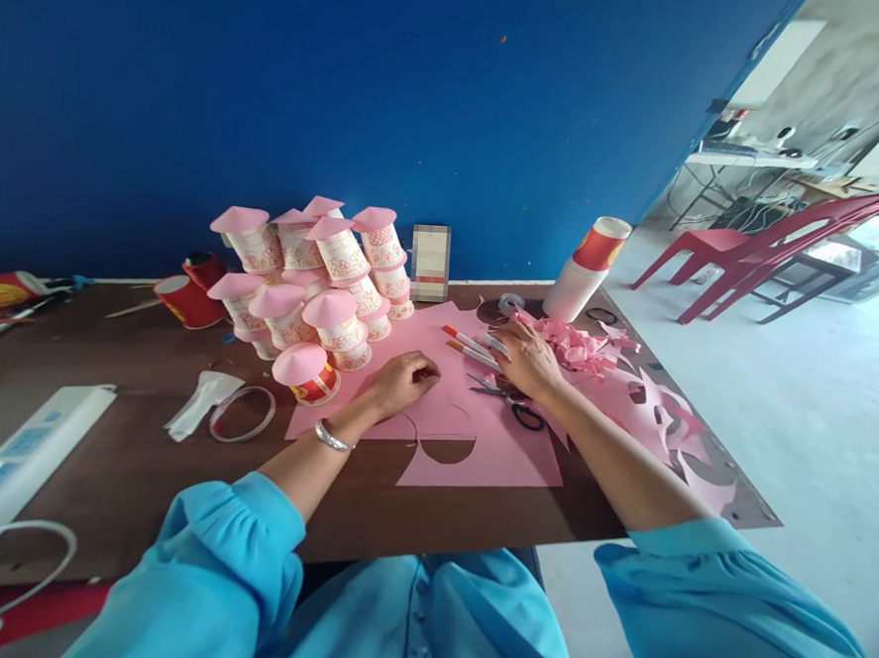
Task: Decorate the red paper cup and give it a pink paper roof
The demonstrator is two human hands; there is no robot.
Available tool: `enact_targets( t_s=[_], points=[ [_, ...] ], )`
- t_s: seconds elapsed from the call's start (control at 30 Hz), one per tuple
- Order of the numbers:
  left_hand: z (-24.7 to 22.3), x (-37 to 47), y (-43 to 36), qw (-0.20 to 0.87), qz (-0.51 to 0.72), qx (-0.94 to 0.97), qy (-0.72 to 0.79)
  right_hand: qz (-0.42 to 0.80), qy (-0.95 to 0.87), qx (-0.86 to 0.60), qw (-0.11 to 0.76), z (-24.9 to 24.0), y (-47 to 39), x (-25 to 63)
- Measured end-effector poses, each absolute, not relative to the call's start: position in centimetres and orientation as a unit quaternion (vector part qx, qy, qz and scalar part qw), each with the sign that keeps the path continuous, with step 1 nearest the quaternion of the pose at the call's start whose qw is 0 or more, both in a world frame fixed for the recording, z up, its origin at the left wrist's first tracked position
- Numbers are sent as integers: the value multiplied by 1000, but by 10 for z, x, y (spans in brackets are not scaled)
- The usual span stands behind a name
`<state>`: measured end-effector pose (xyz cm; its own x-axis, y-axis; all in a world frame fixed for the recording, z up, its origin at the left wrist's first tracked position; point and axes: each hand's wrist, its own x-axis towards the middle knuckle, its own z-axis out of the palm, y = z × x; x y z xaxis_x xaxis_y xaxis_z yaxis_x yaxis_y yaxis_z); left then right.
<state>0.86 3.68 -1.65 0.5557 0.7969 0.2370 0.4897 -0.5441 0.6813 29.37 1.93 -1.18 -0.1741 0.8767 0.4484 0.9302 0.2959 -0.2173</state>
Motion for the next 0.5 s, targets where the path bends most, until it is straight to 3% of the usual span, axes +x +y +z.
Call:
enact_targets(
  t_s=[0.17, 0.3, 0.4, 0.5],
  points=[
    [-23, 9, 38, 272, 277, 834, 392, -101, -713, -616, 320, 33, 26, 323],
    [-26, 10, 40, 269, 279, 835, 390, -171, -607, -637, 443, 81, 62, 386],
    [-22, 11, 40, 267, 277, 836, 390, -103, -552, -668, 489, 92, 93, 429],
    [-12, 11, 41, 267, 267, 842, 384, -39, -530, -671, 517, 73, 115, 447]
  ],
)
